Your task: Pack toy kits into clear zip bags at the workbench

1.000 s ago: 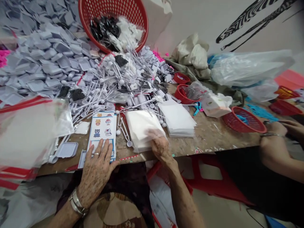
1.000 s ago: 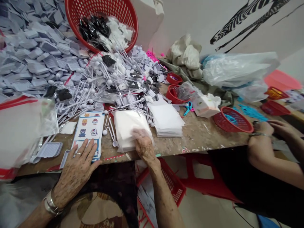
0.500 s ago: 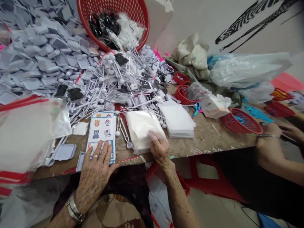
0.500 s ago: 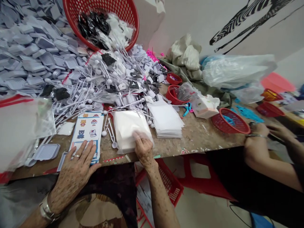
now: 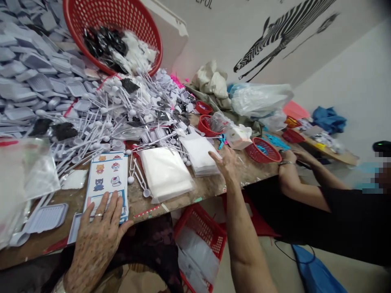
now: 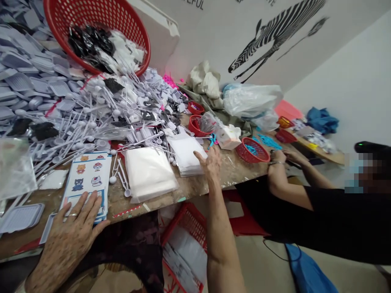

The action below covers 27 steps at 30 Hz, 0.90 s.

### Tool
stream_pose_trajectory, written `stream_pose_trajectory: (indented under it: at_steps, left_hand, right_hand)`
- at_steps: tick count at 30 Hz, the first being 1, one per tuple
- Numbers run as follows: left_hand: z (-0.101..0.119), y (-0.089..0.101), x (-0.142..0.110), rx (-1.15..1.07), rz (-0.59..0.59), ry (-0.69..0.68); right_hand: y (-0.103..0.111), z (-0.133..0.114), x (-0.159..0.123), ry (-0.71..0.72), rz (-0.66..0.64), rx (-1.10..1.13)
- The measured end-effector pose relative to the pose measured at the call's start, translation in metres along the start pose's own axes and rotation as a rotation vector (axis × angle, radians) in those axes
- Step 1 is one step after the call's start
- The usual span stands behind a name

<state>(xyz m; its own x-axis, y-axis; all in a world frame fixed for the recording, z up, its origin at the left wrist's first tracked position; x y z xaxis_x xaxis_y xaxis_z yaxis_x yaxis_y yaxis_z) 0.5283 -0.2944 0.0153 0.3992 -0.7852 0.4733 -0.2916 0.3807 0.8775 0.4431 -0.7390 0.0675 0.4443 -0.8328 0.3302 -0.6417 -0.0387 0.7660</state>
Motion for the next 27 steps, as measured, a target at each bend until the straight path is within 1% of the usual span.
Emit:
stream_pose_trajectory:
  at_steps: [2,4,6,9,12,14,16,19,24,27]
  left_hand:
    - [0.0,-0.002,-0.002,-0.011,0.01,0.012]
    - [-0.001,-0.005,-0.003,-0.025,0.025,0.028]
    - [-0.001,-0.007,-0.005,-0.038,0.038,0.033]
    - [-0.001,-0.008,-0.006,-0.05,0.043,0.026]
    - [-0.002,-0.008,-0.007,-0.058,0.03,0.025]
    - [-0.002,-0.009,-0.007,-0.059,0.036,0.032]
    - [-0.002,-0.009,-0.008,-0.061,0.048,0.038]
    - [-0.002,-0.011,-0.008,-0.065,0.041,0.044]
    - [-0.008,-0.008,-0.006,-0.038,-0.019,0.024]
    - [-0.013,-0.003,0.001,-0.044,-0.076,-0.037]
  right_hand:
    - [-0.009,0.008,0.032,-0.063,-0.073,-0.02]
    - [-0.018,0.014,0.049,-0.112,-0.142,-0.013]
    - [-0.026,0.019,0.055,-0.148,-0.176,0.008]
    - [-0.033,0.027,0.056,-0.195,-0.153,0.051]
    - [-0.036,0.032,0.053,-0.228,-0.1,0.127]
    - [-0.035,0.034,0.049,-0.234,-0.055,0.207]
    - [-0.029,0.034,0.043,-0.237,0.0,0.308]
    - [-0.016,0.029,0.032,-0.245,0.068,0.486]
    - [0.01,0.008,0.008,-0.247,0.133,0.781]
    - [0.016,-0.014,-0.016,-0.257,0.146,0.918]
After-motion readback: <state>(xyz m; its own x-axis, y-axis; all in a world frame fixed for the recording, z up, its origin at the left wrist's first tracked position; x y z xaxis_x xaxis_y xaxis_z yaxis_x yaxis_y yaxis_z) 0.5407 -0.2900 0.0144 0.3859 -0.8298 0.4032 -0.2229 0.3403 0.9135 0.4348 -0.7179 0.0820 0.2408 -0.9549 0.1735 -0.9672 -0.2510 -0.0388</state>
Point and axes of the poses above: each hand's wrist, its own x-axis towards the middle knuckle, its own y-axis out of the back of the hand, z = x × y, the point moved 4 cm from there along x, towards the middle knuckle, and after that the axes turned 2 degrees about -y, right-handed, at the moved point
